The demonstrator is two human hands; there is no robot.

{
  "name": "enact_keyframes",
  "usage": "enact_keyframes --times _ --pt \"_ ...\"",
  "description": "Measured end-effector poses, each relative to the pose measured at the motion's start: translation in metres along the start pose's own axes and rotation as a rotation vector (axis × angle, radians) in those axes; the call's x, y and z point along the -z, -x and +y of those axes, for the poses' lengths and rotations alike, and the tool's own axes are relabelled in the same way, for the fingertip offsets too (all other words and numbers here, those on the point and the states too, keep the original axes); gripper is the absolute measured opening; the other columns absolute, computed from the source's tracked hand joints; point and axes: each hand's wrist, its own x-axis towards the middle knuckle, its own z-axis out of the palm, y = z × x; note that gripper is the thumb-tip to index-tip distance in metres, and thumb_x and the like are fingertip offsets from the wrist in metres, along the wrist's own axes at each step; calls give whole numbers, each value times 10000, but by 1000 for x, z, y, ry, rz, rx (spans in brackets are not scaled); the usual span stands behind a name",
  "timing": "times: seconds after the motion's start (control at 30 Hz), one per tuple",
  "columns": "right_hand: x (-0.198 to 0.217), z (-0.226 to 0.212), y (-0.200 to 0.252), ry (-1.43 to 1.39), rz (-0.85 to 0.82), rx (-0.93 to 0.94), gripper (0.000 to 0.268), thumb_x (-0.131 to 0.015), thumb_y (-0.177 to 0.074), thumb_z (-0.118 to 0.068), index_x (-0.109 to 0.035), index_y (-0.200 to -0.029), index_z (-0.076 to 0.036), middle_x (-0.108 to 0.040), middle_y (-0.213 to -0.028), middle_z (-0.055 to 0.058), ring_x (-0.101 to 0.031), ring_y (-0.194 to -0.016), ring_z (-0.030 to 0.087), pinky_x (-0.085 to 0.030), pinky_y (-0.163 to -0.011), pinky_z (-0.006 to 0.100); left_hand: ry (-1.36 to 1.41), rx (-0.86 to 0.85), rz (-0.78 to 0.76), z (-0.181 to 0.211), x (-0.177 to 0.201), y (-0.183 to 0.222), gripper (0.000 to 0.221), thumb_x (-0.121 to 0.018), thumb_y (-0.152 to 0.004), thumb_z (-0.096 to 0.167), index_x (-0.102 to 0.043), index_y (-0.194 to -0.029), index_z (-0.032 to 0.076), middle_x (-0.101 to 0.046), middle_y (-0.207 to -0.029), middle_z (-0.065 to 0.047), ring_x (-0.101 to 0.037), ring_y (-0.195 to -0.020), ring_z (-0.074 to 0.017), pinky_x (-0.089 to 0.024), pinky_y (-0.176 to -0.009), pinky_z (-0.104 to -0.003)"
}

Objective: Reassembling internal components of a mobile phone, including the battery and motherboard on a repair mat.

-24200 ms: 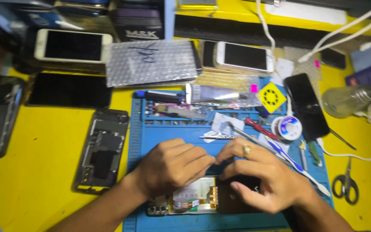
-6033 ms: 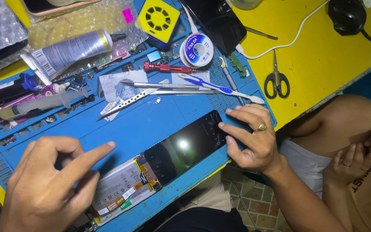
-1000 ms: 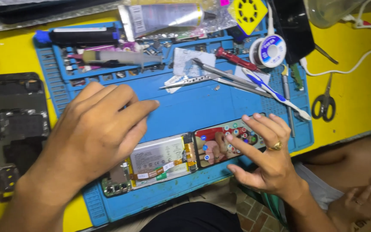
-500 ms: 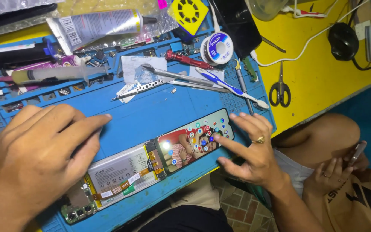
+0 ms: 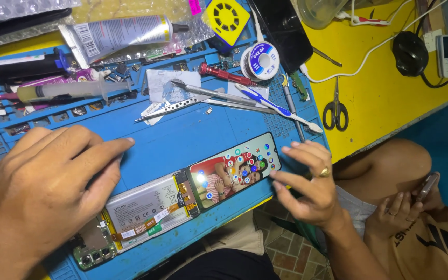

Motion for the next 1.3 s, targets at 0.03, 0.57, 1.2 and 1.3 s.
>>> enact_keyframes --times 0.03,0.57,1.2,1.3 --pt "0 -2 0 -17 -36 38 199 -724 -872 -230 -766 -1056 -166 -577 -1332 151 -533 -1271 316 -405 -1141 544 9 -7 14 0 0 1 196 -772 -935 131 -775 -1131 135 -622 -866 -35 -597 -698 -243 -443 -646 -406" --pt "-18 -10 -27 85 -197 -70 623 -658 -931 -543 -587 -1402 -143 -462 -1522 189 -457 -1429 385 -334 -1202 581 38 -6 -13 3 3 -3 215 -738 -923 89 -781 -1131 125 -612 -845 -26 -578 -700 -233 -476 -674 -408" --pt "-26 -48 -51 -27 -200 202 450 -646 -961 -535 -685 -1314 -258 -466 -1475 139 -474 -1387 328 -308 -1189 588 59 -16 45 2 9 -5 184 -755 -931 61 -779 -1112 88 -593 -827 -52 -549 -671 -257 -460 -663 -407" --pt "-31 -52 -55 -23 -233 236 478 -645 -959 -581 -661 -1324 -273 -482 -1479 133 -484 -1383 330 -312 -1171 600 56 -6 70 1 10 -4 184 -747 -931 29 -775 -1103 88 -591 -826 -52 -547 -679 -265 -467 -685 -408"
